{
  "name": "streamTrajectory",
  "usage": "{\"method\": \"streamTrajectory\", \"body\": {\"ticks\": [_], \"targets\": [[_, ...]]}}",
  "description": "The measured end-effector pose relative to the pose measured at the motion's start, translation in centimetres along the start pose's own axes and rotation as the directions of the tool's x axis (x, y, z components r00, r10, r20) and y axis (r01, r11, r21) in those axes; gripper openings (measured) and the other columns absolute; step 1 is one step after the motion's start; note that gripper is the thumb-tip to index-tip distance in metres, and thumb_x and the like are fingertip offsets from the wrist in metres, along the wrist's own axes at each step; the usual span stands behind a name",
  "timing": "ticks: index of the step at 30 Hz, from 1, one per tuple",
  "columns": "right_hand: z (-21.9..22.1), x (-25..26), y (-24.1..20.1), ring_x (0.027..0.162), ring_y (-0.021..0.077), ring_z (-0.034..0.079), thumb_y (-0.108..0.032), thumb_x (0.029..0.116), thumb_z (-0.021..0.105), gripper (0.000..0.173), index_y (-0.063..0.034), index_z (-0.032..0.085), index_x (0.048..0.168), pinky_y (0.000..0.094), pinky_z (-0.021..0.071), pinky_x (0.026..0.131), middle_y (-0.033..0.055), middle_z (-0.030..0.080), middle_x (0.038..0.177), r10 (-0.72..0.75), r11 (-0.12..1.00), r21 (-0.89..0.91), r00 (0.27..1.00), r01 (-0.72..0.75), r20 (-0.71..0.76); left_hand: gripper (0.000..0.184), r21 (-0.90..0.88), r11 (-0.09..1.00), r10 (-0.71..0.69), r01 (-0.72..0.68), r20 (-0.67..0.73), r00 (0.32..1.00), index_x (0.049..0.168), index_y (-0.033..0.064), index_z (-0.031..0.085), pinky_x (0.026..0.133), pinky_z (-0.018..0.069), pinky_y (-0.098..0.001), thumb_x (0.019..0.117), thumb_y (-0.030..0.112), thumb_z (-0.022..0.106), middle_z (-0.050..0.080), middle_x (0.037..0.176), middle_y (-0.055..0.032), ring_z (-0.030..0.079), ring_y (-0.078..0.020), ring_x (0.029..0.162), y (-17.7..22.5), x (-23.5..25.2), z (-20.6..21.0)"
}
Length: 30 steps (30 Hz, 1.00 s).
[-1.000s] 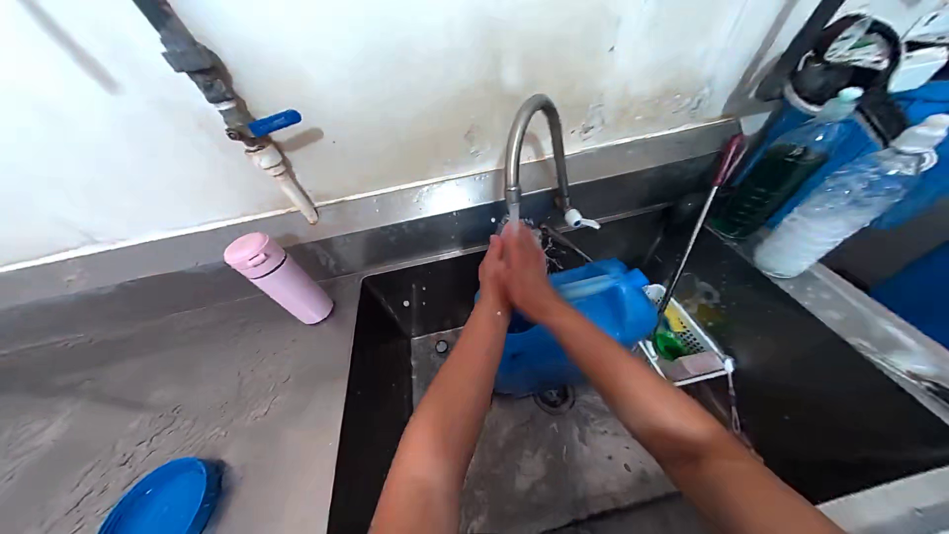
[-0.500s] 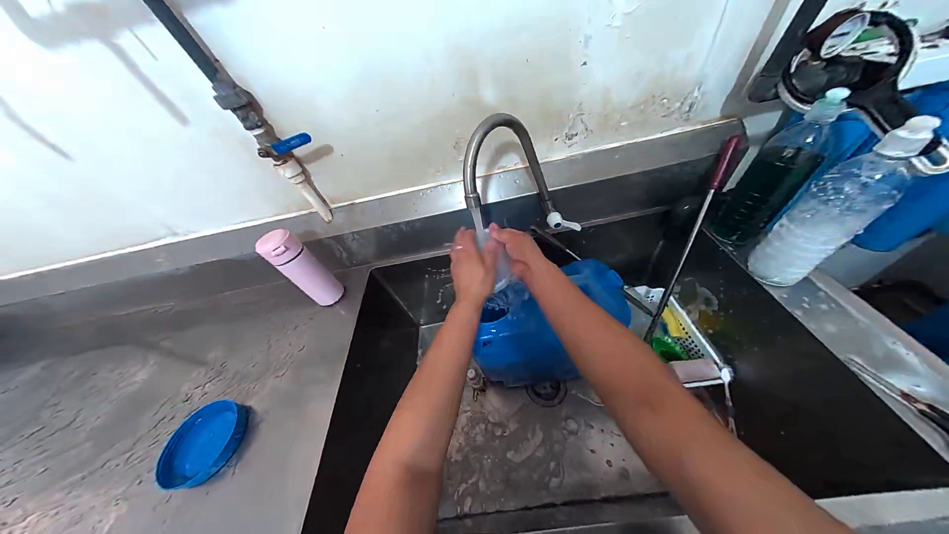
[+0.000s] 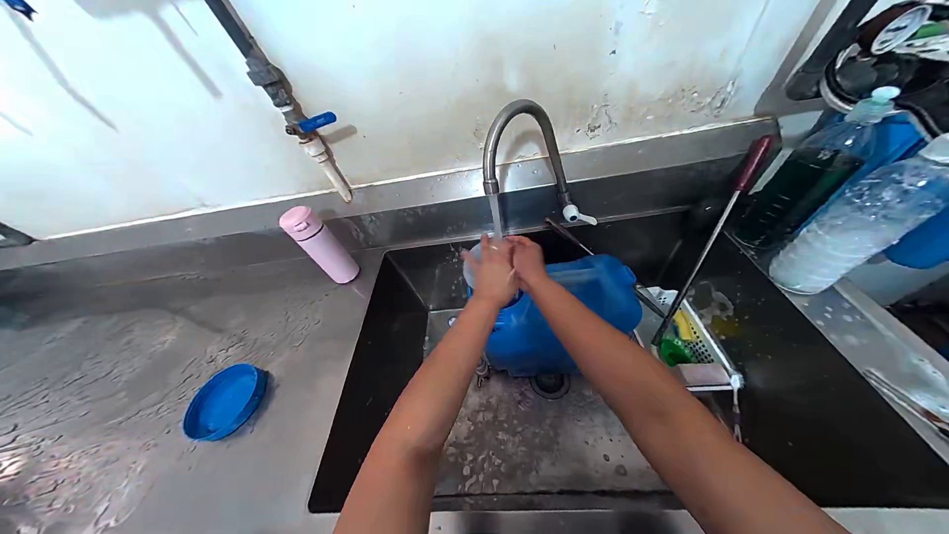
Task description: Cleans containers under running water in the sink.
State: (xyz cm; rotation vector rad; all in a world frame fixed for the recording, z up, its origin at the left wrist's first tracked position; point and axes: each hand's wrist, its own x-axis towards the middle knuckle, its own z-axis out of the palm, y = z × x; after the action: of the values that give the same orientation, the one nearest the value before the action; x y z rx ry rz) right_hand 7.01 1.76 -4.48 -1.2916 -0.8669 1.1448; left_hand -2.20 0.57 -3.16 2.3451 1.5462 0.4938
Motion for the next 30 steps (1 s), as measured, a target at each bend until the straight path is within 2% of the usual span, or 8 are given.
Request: {"method": "streamTrajectory", "body": {"ticks": [3,8,11,15,21,25,27,30], "targets": [[-4.4,1.3,-0.4,0.105,0.0258,0.067,-0.008,0.1096,0.041,0.036,0.0077,0.049,0.141,0.0407,0.0551,0.091,0.0249,0.062,0.129,0.020,0.999,0.033,0.999,-0.022,0.045,0.051,0.088,0.947,0.285,-0.308,0.212,0.935,0.154,0.0037,0.046,0.125,0.0068,-0.0631,0.1090,0.028,0.043,0.035,0.165,-0.0160,0.018,-0.0351,0.158,-1.3,-2.8,0.4],[-2.1,-0.9,0.4,0.104,0.0375,0.064,-0.007,0.1054,0.051,0.034,0.0037,0.051,0.138,0.0537,0.0533,0.088,0.0284,0.062,0.124,0.038,0.982,-0.187,0.996,-0.022,0.084,0.057,0.100,0.992,-0.083,0.071,0.123,0.989,0.160,0.0053,0.032,0.118,-0.0016,-0.0753,0.1107,0.032,0.041,0.011,0.172,-0.0184,-0.002,-0.0442,0.158,-2.7,-1.3,0.5],[-1.2,0.2,1.7,0.096,0.0255,0.060,-0.005,0.1072,0.045,0.030,0.0018,0.050,0.136,0.0433,0.0517,0.083,0.0202,0.061,0.117,0.132,0.990,0.046,0.991,-0.131,-0.020,0.044,0.205,0.961,0.184,-0.186,0.029,0.982,0.146,0.0077,0.057,0.117,-0.0023,-0.0762,0.1054,0.026,0.053,0.028,0.169,-0.0139,0.009,-0.0423,0.158,-0.4,-1.2,-0.5],[-0.1,0.3,1.6,0.118,0.0330,0.058,-0.004,0.1076,0.044,0.036,0.0097,0.045,0.141,0.0469,0.0489,0.100,0.0291,0.056,0.133,0.048,0.999,-0.001,0.993,-0.048,0.105,0.060,-0.258,0.966,-0.062,-0.001,-0.233,0.970,0.149,-0.0094,0.044,0.117,0.0354,-0.0582,0.0928,-0.001,0.063,0.034,0.157,-0.0330,0.039,-0.0476,0.144,1.5,-1.8,-4.0],[0.1,1.1,-6.8,0.125,0.0477,0.059,-0.034,0.1038,0.061,0.056,-0.0004,0.048,0.147,0.0671,0.0445,0.103,0.0296,0.061,0.134,0.010,0.475,-0.816,0.925,0.329,0.379,0.033,-0.919,0.313,-0.616,0.241,-0.003,0.788,0.137,-0.0068,0.049,0.085,0.0514,-0.0414,0.1049,-0.001,0.045,0.060,0.118,-0.0232,0.059,-0.0250,0.095,-1.4,-0.8,1.7],[-0.7,-3.6,-2.4,0.131,0.0454,0.055,0.008,0.0993,0.048,0.057,0.0060,0.035,0.154,0.0574,0.0497,0.104,0.0297,0.038,0.157,-0.439,0.747,-0.502,0.890,0.437,0.122,0.029,-0.790,0.583,-0.508,0.189,-0.173,0.844,0.129,-0.0091,0.060,0.099,0.0489,-0.0512,0.1031,0.003,0.052,0.065,0.120,-0.0279,0.063,-0.0353,0.111,-0.1,3.4,0.6],[-0.6,-2.6,1.8,0.120,0.0319,0.062,0.005,0.1051,0.038,0.053,0.0025,0.027,0.157,0.0443,0.0545,0.097,0.0252,0.047,0.150,-0.250,0.967,-0.070,0.963,0.244,-0.105,0.030,-0.628,0.768,-0.310,0.124,-0.194,0.931,0.130,-0.0078,0.061,0.102,0.0481,-0.0533,0.1035,0.004,0.051,0.066,0.124,-0.0280,0.063,-0.0378,0.117,1.3,4.0,-2.7],[0.4,-0.5,2.8,0.112,0.0296,0.061,-0.011,0.1114,0.034,0.040,0.0020,0.035,0.150,0.0444,0.0532,0.094,0.0266,0.052,0.136,0.031,0.960,0.278,0.999,-0.037,0.029,0.033,-0.579,0.811,-0.233,0.085,-0.186,0.955,0.134,-0.0082,0.059,0.105,0.0471,-0.0515,0.1026,0.004,0.055,0.063,0.129,-0.0288,0.062,-0.0367,0.120,2.4,1.0,-5.4]]}}
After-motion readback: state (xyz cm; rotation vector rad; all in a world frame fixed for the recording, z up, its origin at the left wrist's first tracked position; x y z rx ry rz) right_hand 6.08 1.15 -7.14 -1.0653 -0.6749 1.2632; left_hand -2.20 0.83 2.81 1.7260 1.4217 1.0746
